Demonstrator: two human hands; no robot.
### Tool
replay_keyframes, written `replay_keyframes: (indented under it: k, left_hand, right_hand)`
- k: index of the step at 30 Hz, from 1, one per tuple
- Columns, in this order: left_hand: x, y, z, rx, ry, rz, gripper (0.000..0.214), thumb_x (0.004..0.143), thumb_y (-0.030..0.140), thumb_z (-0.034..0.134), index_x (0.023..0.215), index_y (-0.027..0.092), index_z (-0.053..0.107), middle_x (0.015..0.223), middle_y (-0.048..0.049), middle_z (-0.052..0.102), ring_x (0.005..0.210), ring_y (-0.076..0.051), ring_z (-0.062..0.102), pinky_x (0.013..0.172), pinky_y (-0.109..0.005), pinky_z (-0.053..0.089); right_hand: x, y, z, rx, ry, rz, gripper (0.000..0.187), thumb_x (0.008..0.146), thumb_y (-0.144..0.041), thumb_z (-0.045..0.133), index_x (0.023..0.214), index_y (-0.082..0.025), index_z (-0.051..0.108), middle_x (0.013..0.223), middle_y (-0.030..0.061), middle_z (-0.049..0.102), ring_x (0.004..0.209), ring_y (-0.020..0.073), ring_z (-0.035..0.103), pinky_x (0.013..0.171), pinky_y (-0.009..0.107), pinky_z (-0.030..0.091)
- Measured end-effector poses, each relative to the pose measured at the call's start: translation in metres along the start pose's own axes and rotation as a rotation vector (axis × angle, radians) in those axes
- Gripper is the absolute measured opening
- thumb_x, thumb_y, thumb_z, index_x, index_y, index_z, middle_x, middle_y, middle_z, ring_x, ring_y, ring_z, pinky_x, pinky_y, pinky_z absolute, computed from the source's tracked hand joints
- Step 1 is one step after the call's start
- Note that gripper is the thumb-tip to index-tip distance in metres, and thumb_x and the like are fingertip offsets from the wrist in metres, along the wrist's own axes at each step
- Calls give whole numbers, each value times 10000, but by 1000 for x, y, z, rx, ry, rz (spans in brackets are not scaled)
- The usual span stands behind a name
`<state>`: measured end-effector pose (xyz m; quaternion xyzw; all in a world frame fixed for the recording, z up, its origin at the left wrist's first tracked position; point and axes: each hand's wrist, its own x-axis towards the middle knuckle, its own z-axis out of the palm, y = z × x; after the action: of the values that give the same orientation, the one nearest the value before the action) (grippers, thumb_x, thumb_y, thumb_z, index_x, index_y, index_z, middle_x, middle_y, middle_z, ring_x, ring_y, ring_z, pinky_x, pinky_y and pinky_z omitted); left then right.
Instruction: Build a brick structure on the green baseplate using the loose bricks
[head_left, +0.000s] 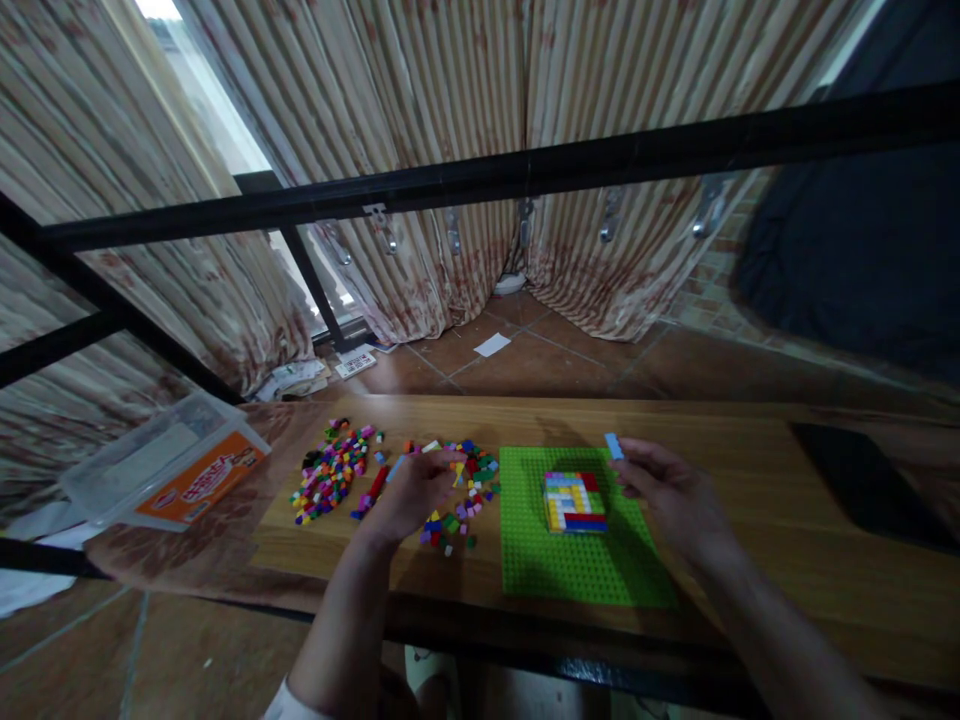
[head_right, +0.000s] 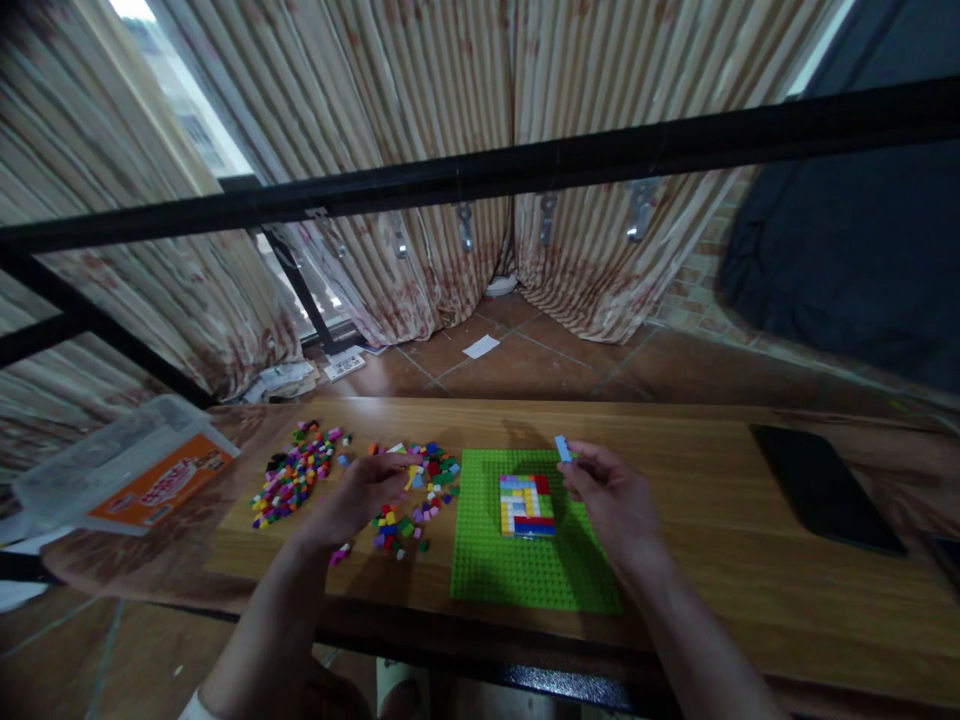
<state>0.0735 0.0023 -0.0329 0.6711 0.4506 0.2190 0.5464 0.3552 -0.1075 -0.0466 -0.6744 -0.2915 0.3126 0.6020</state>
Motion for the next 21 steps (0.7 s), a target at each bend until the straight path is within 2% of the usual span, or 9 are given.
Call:
replay_keyframes:
  k: [2, 4, 8, 11, 15, 21]
  left_hand:
    - [1, 1, 5, 46, -31, 27, 412, 738, 249, 528, 1096, 95, 660, 594, 36, 510, 527, -87, 448, 514, -193, 334]
    - [0, 1, 0, 87, -25, 38, 405, 729, 221, 526, 1086, 96, 668, 580, 42, 497, 513, -80, 421, 503, -188, 317]
    - [-5, -4, -29, 151, 148, -22, 435, 721, 190, 523, 1118, 82, 662, 559, 56, 475, 465, -65, 350, 458, -182, 255]
    - [-12, -9, -49, 351, 251, -73, 406, 736, 170, 521, 1096, 88, 691, 577, 34, 524, 470, -73, 389, 463, -186, 272]
    - [-18, -14, -58, 654, 248, -110, 383, 720, 108, 543, 1054, 133, 729, 665, -11, 633, 566, -107, 519, 539, -197, 364]
    - [-21, -17, -60, 875, 217, -203, 389, 696, 105, 569, 1043, 169, 734, 806, -61, 712, 710, -168, 626, 666, -241, 452]
  right_hand:
    - [-1, 0, 0, -23, -22, -2, 379, 583, -420, 756, 891, -202, 716, 751, 31, 711, 621, 163, 605, 591, 305, 503]
    - [-4, -1, -1, -53, -36, 1, 352, 592, -421, 748, 868, -205, 716, 772, 35, 722, 647, 175, 623, 611, 314, 513]
    - [-11, -5, -3, -92, -26, 18, 338, 594, -425, 735, 860, -217, 720, 851, 43, 741, 714, 198, 655, 678, 339, 533]
    - [-15, -8, -4, -134, -32, 9, 347, 581, -436, 730, 855, -222, 720, 854, 54, 743, 711, 221, 661, 696, 370, 538]
    - [-18, -12, 1, -188, -50, 15, 340, 581, -448, 717, 853, -245, 711, 872, 55, 744, 741, 257, 669, 744, 418, 541]
    - [-19, -14, 7, -252, -28, 68, 313, 568, -443, 698, 828, -268, 699, 896, 72, 744, 797, 287, 677, 755, 413, 547]
